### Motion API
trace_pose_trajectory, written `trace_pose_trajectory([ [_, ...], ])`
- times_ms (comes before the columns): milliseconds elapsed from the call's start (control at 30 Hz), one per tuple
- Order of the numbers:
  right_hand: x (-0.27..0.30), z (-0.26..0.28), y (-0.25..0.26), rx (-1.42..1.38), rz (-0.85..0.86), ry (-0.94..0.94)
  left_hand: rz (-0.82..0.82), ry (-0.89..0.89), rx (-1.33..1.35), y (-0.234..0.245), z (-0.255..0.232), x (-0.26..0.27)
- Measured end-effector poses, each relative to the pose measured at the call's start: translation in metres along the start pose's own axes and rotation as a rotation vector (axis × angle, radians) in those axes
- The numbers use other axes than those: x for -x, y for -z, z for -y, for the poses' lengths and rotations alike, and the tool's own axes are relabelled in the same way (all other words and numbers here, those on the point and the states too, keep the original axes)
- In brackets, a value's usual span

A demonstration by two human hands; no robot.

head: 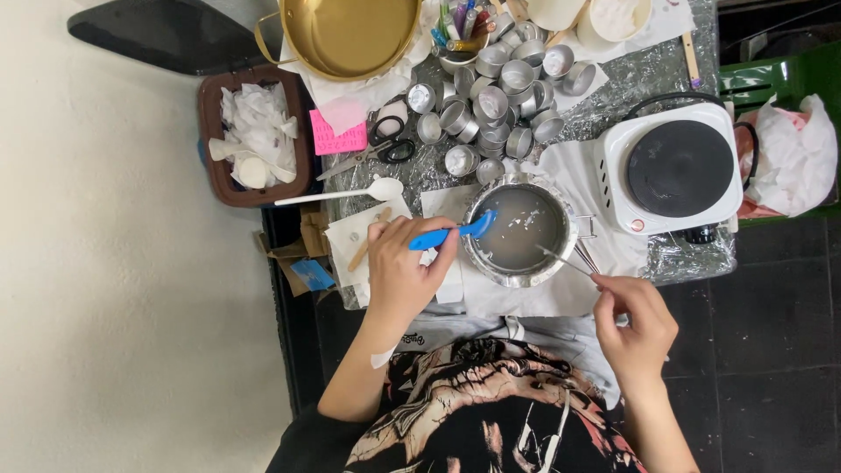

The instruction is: Stirring melted wax in a pot with a spatula at a candle-making station.

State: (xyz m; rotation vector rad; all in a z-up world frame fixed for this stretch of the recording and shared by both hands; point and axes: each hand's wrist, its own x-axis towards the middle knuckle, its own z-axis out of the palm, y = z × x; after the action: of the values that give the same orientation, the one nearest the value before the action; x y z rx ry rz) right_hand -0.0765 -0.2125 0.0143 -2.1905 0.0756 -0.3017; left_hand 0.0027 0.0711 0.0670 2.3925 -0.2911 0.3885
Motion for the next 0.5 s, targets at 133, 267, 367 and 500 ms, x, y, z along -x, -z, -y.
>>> trace_pose_trajectory([
  [133, -0.017, 0.022, 0.003, 0.091, 0.035, 0.037, 0.0, -0.01, -0.003, -0.007, 0.002, 0.004],
  [267, -0.032, 0.054, -0.008, 0.299, 0.139, 0.236, 0.029, -0.075, -0.015, -0.006, -0.002, 0.002],
  [367, -0.036, 0.065, -0.021, 0.383, 0.2, 0.364, 0.034, -0.093, -0.03, -0.006, -0.004, 0.0],
  [500, -0.039, 0.061, -0.035, 0.422, 0.254, 0.428, 0.043, -0.083, -0.044, -0.004, -0.005, 0.0],
])
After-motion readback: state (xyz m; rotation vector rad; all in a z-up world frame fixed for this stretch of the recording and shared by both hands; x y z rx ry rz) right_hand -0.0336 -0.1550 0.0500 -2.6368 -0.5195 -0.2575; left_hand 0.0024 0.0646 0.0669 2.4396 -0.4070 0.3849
